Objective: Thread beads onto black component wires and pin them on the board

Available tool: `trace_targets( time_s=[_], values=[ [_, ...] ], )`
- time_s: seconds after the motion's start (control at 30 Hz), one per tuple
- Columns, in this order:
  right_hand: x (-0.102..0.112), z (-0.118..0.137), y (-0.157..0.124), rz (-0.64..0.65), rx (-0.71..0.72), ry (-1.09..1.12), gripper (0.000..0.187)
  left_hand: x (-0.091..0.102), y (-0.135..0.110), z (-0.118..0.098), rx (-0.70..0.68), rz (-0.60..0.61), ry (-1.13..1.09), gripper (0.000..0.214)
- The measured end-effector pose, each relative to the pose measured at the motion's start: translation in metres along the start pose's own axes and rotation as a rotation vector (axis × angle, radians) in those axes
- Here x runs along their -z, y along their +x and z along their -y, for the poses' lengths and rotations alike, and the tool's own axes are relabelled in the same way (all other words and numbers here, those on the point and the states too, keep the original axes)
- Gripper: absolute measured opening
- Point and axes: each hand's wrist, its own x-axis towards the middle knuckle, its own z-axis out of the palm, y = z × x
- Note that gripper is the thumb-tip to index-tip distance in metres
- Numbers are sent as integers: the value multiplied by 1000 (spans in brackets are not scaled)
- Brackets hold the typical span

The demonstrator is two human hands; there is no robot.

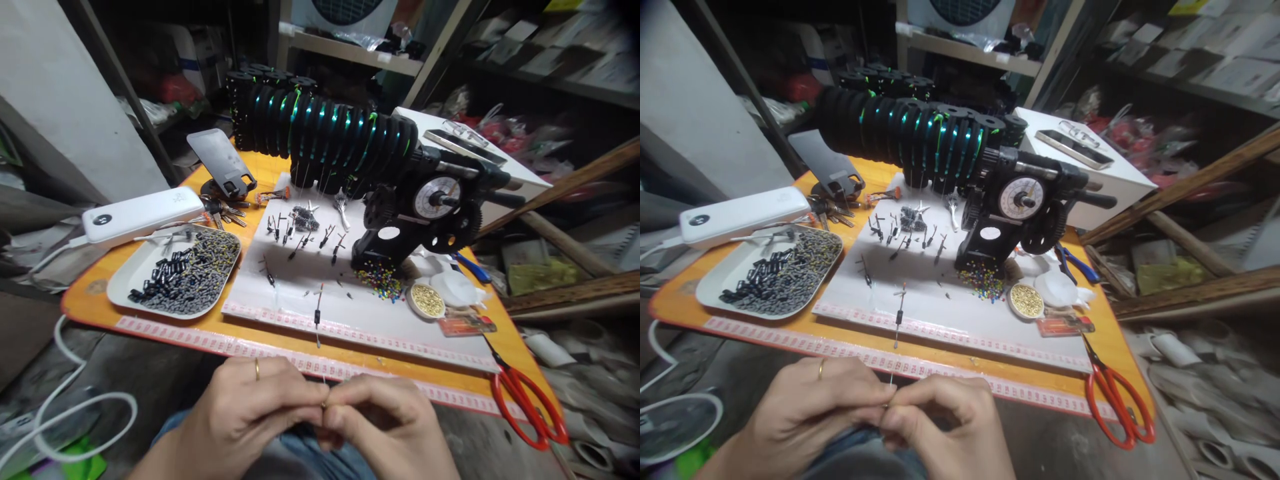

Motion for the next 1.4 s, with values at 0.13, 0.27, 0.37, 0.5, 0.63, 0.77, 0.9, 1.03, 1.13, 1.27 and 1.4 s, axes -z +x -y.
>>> trace_targets(
  time_s=[0.13, 0.27, 0.37, 0.5, 0.63, 0.77, 0.9, 1.03, 1.13, 1.27, 1.4],
  values=[
    [8, 1, 11, 175, -90, -41, 10, 19, 10, -7, -60, 288, 298, 22],
    [14, 2, 17, 266, -129, 36, 17, 23, 25, -17, -168, 426, 585, 37],
    [16, 4, 16, 257, -82, -9, 22, 19, 32, -16, -235, 392, 569, 31],
    [15, 5, 13, 193, 107, -242, 26, 10, 31, -5, -211, 279, 441, 27],
    [13, 2, 10, 151, 195, -350, 25, 3, 25, 7, -160, 216, 320, 24],
    [12, -1, 4, 85, 264, -396, 18, -1, 21, 11, -119, 144, 242, 19],
    [13, -4, 1, -36, 389, -483, 17, -1, 20, 9, -63, 34, 273, 18],
    [14, -3, 2, -104, 625, -678, 27, -3, 16, 7, -2, -16, 171, 17],
    [10, -3, 1, -140, 722, -769, 26, -6, 14, 8, 50, 1, 100, 17],
    [2, -6, -2, -311, 773, -867, 21, -8, 14, 10, 21, -37, 70, 17],
    [5, -2, -4, -300, 813, -891, 23, -8, 16, 9, 19, -29, 70, 19]
  ],
)
